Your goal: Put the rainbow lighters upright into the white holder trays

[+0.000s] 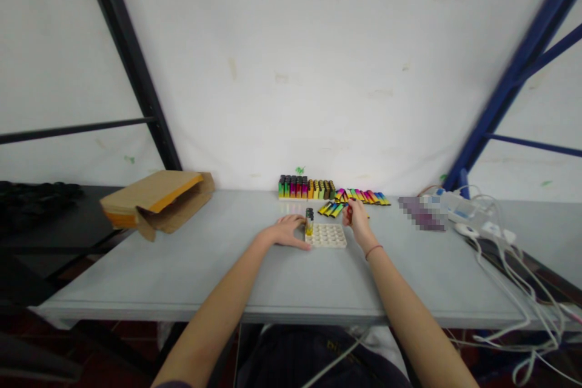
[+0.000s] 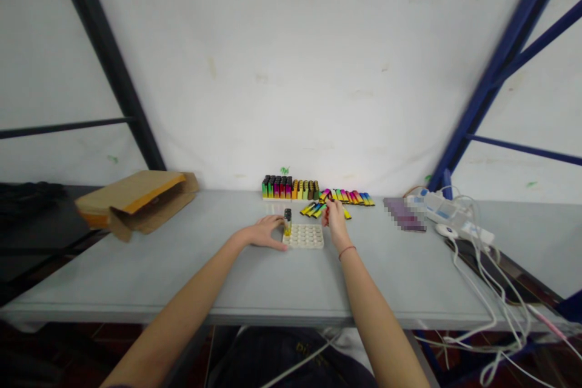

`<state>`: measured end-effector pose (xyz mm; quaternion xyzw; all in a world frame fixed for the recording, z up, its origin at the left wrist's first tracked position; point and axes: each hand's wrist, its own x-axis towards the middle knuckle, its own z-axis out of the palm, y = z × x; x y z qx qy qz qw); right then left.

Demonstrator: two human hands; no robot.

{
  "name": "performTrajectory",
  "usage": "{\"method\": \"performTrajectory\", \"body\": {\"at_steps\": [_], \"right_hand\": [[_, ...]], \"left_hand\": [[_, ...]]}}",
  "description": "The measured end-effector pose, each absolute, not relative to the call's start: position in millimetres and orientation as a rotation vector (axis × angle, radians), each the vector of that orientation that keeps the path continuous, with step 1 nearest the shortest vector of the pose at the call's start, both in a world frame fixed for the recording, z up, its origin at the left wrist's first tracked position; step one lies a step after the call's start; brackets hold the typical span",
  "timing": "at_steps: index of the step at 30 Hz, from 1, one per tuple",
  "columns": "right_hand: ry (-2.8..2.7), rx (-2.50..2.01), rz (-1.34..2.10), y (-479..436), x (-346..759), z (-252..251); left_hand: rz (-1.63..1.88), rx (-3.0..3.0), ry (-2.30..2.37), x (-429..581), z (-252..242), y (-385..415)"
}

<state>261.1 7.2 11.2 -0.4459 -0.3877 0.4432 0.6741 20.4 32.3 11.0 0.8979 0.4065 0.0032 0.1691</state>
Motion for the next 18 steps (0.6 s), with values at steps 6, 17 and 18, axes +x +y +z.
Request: {"method": "performTrajectory", "body": {"at_steps": [6, 17, 18], "right_hand": [[-1.501, -0.976, 0.985, -10, 253, 18], [-1.704, -0.983, 0.989, -18, 233, 15], [-1.714, -0.992, 0.949, -18, 232, 14]], "left_hand": [[0.008, 2.56, 1.157, 21, 9, 33], [0.021, 2.558, 1.152, 22, 10, 31], [0.028, 2.56, 1.147, 22, 10, 31]]}}
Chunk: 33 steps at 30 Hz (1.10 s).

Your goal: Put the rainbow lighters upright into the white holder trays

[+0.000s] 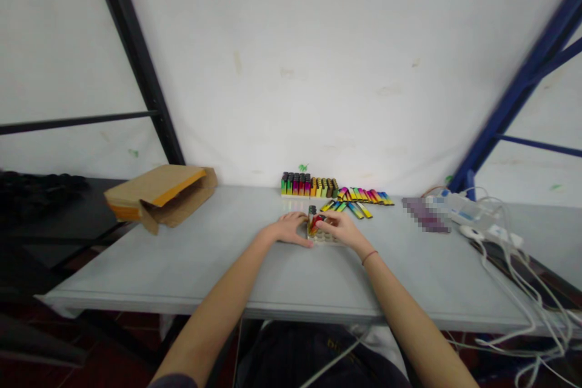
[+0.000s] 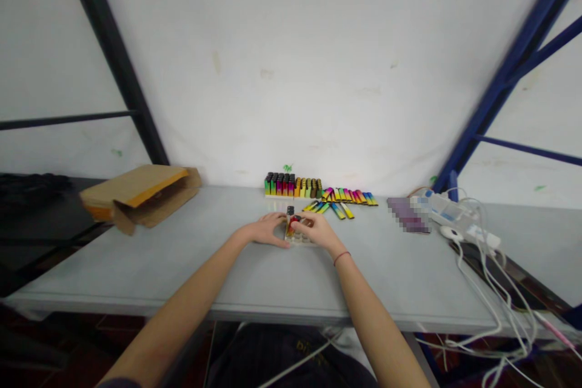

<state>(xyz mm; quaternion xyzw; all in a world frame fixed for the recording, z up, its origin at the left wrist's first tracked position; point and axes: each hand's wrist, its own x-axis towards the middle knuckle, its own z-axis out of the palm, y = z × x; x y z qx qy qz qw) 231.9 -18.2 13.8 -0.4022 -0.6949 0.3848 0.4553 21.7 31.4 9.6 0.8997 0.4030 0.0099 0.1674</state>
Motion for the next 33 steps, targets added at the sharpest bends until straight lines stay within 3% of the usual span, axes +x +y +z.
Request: {"method": "performTrajectory", "body": {"at_steps": [12, 18, 22, 33], "right_hand": [[-1.494, -1.016, 0.714, -16, 230, 16], [-1.215, -1.367, 0.312, 8, 285, -2], [-1.382, -1.832, 0.099, 14, 312, -15], [-1.396, -2.281, 0.03, 10, 324, -12]], "left_hand": [[0.041, 2.561, 1.15, 21, 7, 33], [0.022, 2.555, 1.15, 22, 12, 32], [0.005, 2.547, 1.163, 22, 15, 30], [0.012, 2.549, 1.161, 22, 11, 32]]}}
